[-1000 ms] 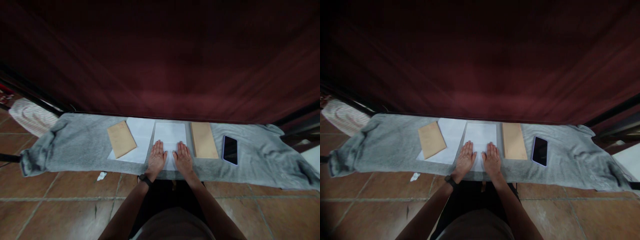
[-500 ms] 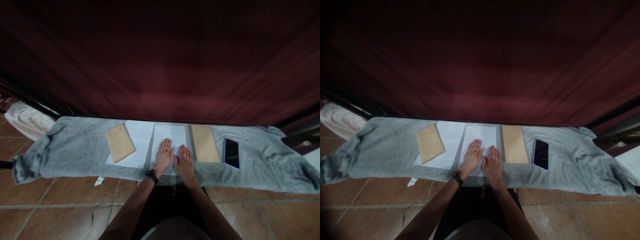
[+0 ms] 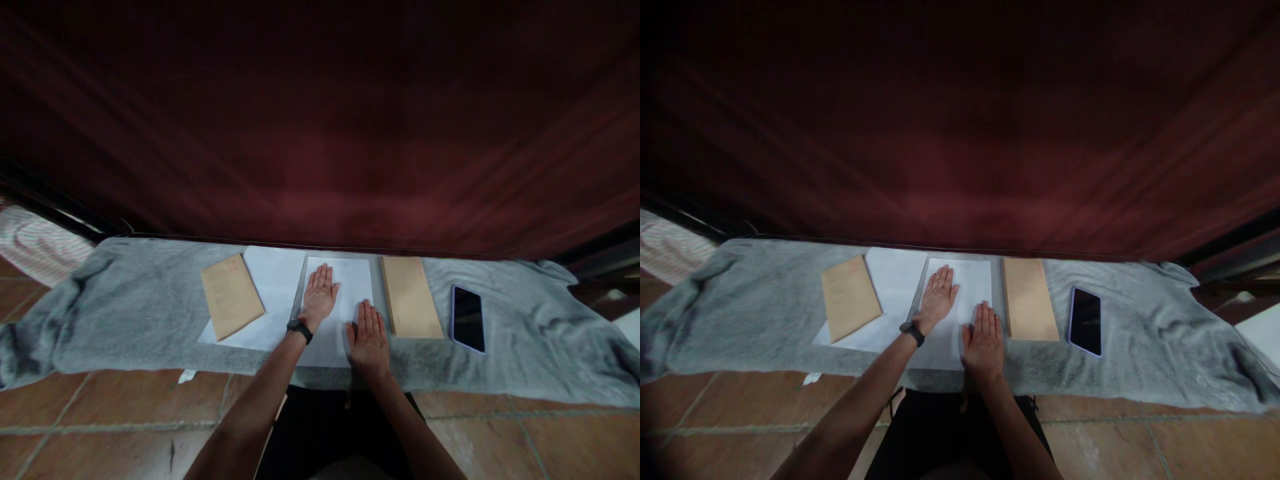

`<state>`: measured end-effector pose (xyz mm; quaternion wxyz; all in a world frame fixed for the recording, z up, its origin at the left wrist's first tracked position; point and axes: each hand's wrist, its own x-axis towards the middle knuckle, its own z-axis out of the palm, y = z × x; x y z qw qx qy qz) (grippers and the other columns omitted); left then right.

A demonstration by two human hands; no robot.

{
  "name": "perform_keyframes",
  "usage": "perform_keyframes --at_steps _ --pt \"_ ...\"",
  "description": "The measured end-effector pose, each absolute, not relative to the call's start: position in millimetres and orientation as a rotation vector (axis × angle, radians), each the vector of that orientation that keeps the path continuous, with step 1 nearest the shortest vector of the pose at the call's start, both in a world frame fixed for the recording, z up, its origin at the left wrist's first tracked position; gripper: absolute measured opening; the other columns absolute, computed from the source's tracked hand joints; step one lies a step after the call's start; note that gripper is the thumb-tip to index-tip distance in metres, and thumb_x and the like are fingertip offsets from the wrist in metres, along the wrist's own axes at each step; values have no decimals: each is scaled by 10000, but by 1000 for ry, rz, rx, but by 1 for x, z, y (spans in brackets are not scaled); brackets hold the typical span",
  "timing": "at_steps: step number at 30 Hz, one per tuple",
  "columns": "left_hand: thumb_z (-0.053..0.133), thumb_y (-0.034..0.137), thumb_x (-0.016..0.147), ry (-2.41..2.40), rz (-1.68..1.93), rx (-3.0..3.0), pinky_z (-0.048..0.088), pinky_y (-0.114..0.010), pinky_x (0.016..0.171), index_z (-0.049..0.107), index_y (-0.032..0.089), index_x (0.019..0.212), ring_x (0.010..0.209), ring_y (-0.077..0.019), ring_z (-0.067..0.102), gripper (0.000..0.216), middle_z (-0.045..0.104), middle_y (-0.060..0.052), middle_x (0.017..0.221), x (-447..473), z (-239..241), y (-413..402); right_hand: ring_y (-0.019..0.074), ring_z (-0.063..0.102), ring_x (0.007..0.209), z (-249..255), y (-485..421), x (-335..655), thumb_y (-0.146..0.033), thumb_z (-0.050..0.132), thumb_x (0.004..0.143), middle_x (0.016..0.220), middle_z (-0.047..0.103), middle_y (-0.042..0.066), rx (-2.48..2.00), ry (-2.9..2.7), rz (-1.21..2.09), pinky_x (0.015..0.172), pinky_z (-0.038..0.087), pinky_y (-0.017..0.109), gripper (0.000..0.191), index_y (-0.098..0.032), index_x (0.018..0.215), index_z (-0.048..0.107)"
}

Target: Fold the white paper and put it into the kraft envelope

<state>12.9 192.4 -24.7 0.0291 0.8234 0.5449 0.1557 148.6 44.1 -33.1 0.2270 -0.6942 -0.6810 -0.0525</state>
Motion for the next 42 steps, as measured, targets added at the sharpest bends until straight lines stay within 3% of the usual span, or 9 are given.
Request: perform_keyframes --at_steps 8,16,28,36,42 --pt "248 405 1047 1761 463 2509 226 -511 1249 297 83 1582 1542 -288 226 626 312 -163 1631 8 -24 202 320 349 1484 -27 53 148 -365 333 1061 1614 348 202 -1933 -1885 -120 1185 323 527 619 -69 1596 241" --pt "265 339 1038 1736 353 2524 216 -488 1255 271 74 1587 1547 -278 211 609 263 -162 1654 5 -22 203 256 392 1466 -15 133 133 -315 298 1072 1572 450 121 -1799 -2069 44 1213 286 471 498 -142 1504 475" --pt "242 384 1053 1797 313 2523 211 -468 1258 293 62 1579 1544 -271 223 619 290 -165 1643 9 -18 202 282 358 1478 -25 179 155 -357 384 1062 1612 385 113 -1976 -1993 -34 1201 254 494 501 -202 1536 432" --pt "243 382 1064 1839 285 2517 201 -469 1261 324 70 1569 1540 -278 237 600 297 -159 1640 10 -16 201 302 361 1477 -27 189 165 -356 384 1055 1610 371 153 -2074 -1907 -55 1203 247 483 527 -143 1536 429" --pt "278 353 1058 1732 333 2536 201 -492 1264 379 154 1558 1541 -274 238 547 340 -89 1635 28 -15 204 303 355 1481 -30 189 163 -345 383 1049 1612 369 151 -2070 -1895 -59 1205 243 491 533 -151 1544 416"
